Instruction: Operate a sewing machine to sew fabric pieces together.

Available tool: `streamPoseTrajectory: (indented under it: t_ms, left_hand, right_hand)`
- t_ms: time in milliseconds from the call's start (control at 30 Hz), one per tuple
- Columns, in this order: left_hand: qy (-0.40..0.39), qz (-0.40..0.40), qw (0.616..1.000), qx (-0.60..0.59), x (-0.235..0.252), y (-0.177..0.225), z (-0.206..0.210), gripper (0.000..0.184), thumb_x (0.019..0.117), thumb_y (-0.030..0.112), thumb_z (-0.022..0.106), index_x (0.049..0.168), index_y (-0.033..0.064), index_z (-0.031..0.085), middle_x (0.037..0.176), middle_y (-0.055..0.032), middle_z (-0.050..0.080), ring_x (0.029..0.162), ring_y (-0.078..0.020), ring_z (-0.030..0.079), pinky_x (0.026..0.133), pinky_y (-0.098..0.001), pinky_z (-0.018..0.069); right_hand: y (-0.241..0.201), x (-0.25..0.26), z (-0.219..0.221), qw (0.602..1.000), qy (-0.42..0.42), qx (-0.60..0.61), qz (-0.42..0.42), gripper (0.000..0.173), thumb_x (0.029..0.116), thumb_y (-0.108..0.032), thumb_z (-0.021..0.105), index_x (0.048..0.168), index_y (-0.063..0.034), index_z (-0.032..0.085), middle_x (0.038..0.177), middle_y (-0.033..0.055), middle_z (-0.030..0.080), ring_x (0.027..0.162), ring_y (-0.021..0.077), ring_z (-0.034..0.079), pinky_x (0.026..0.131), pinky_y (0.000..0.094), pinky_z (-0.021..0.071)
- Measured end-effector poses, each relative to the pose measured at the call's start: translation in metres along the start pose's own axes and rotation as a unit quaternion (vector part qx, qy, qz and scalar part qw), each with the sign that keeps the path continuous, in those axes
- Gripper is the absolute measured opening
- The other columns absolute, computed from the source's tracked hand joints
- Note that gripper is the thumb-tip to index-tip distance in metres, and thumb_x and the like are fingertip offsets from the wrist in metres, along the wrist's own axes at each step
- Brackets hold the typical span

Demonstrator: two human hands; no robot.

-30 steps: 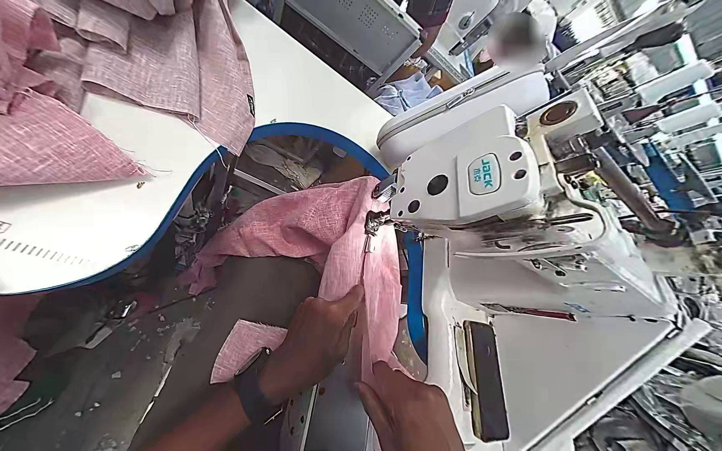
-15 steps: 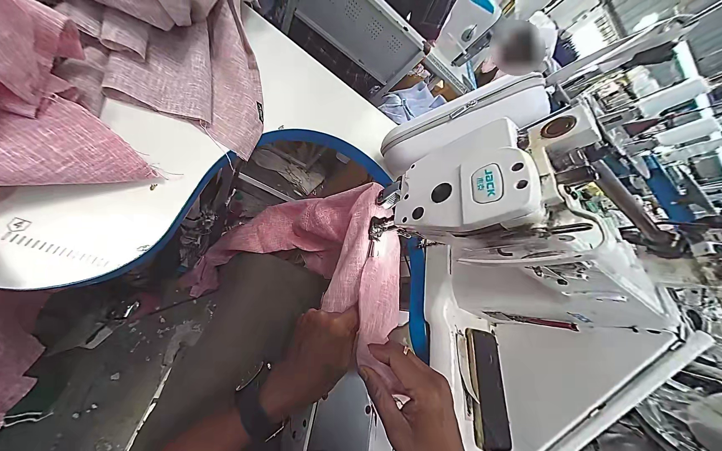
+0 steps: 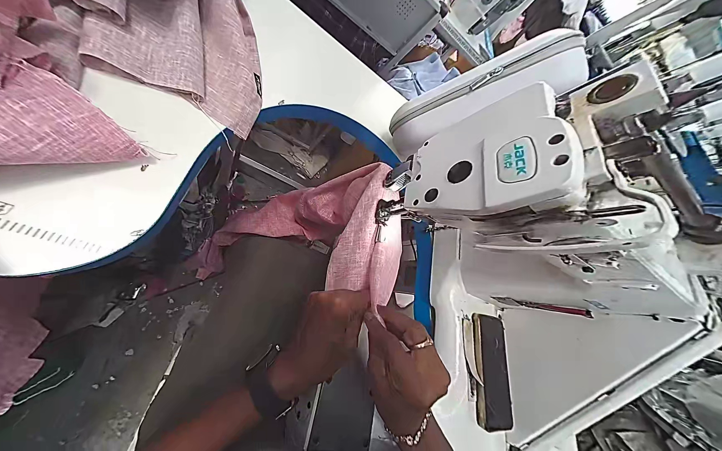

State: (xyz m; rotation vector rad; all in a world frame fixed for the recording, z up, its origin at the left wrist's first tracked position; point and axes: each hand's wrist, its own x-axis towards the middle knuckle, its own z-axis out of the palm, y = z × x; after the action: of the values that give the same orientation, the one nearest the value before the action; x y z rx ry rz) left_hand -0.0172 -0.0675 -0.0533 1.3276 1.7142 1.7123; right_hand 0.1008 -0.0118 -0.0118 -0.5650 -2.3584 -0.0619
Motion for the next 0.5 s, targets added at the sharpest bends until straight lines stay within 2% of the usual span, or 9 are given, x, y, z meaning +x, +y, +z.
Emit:
streamPoseTrajectory:
  t_ms: [133, 200, 300, 367, 433, 467, 500]
  left_hand:
    - [0.095, 0.062, 0.989, 0.091, 0.0, -0.006, 0.017, 0.021, 0.0905, 0.006, 0.055, 0.075, 0.0042, 0.07, 0.058, -0.0037, 0.054, 0.057, -0.0161, 0.056, 0.055, -0.0259, 0.0459]
    - [0.118, 0.086, 0.982, 0.123, 0.011, -0.011, 0.019, 0.023, 0.0908, 0.005, 0.056, 0.072, 0.0041, 0.069, 0.056, -0.0036, 0.051, 0.054, -0.016, 0.053, 0.052, -0.026, 0.0421]
    - [0.134, 0.112, 0.972, 0.157, 0.03, -0.016, 0.022, 0.022, 0.09, 0.004, 0.058, 0.071, 0.0035, 0.069, 0.057, -0.0048, 0.051, 0.055, -0.0182, 0.053, 0.052, -0.028, 0.0423]
    - [0.146, 0.116, 0.967, 0.173, 0.044, -0.019, 0.023, 0.02, 0.0893, 0.005, 0.059, 0.073, 0.0051, 0.071, 0.067, -0.0069, 0.059, 0.066, -0.0216, 0.06, 0.058, -0.03, 0.0478]
    - [0.137, 0.103, 0.97, 0.172, 0.052, -0.021, 0.025, 0.019, 0.0909, 0.006, 0.061, 0.08, 0.0071, 0.076, 0.092, -0.0102, 0.072, 0.091, -0.0254, 0.068, 0.077, -0.0324, 0.0555]
    - [0.128, 0.098, 0.973, 0.168, 0.054, -0.023, 0.026, 0.019, 0.0929, 0.007, 0.059, 0.085, 0.0067, 0.077, 0.102, -0.0116, 0.074, 0.099, -0.0266, 0.069, 0.083, -0.0336, 0.0566]
    - [0.123, 0.096, 0.974, 0.166, 0.054, -0.024, 0.027, 0.02, 0.0944, 0.008, 0.058, 0.088, 0.0059, 0.077, 0.107, -0.0124, 0.075, 0.1, -0.0271, 0.07, 0.084, -0.0348, 0.0568]
  right_hand:
    - [0.01, -0.003, 0.016, 0.999, 0.033, 0.018, 0.0, 0.017, 0.0943, -0.007, 0.062, 0.081, -0.0054, 0.072, 0.093, 0.0112, 0.077, 0.094, 0.0126, 0.072, 0.088, 0.0175, 0.0543]
    - [0.015, 0.002, 0.021, 0.999, 0.045, 0.012, 0.0, 0.019, 0.0941, -0.006, 0.062, 0.08, -0.0043, 0.074, 0.093, 0.0116, 0.078, 0.093, 0.0138, 0.073, 0.089, 0.0189, 0.0547]
    - [0.022, 0.017, 0.03, 0.998, 0.058, 0.014, 0.015, 0.019, 0.0922, -0.007, 0.062, 0.079, -0.003, 0.075, 0.092, 0.0136, 0.078, 0.093, 0.0156, 0.074, 0.088, 0.0196, 0.0548]
    - [0.026, 0.024, 0.037, 0.997, 0.058, 0.019, 0.037, 0.019, 0.0914, -0.007, 0.062, 0.08, -0.0016, 0.075, 0.095, 0.015, 0.078, 0.094, 0.0173, 0.075, 0.089, 0.0205, 0.0552]
    - [0.027, 0.027, 0.04, 0.997, 0.037, 0.008, 0.064, 0.02, 0.0921, -0.007, 0.058, 0.083, -0.0011, 0.075, 0.101, 0.0157, 0.078, 0.098, 0.0193, 0.075, 0.088, 0.0225, 0.0557]
    - [0.028, 0.027, 0.04, 0.997, 0.021, -0.001, 0.074, 0.021, 0.0933, -0.007, 0.057, 0.086, -0.0003, 0.075, 0.105, 0.0166, 0.078, 0.1, 0.0213, 0.075, 0.089, 0.0245, 0.056]
    - [0.028, 0.028, 0.041, 0.997, 0.005, -0.011, 0.081, 0.022, 0.0939, -0.007, 0.056, 0.09, 0.0004, 0.076, 0.108, 0.0172, 0.077, 0.103, 0.0235, 0.075, 0.09, 0.0267, 0.0566]
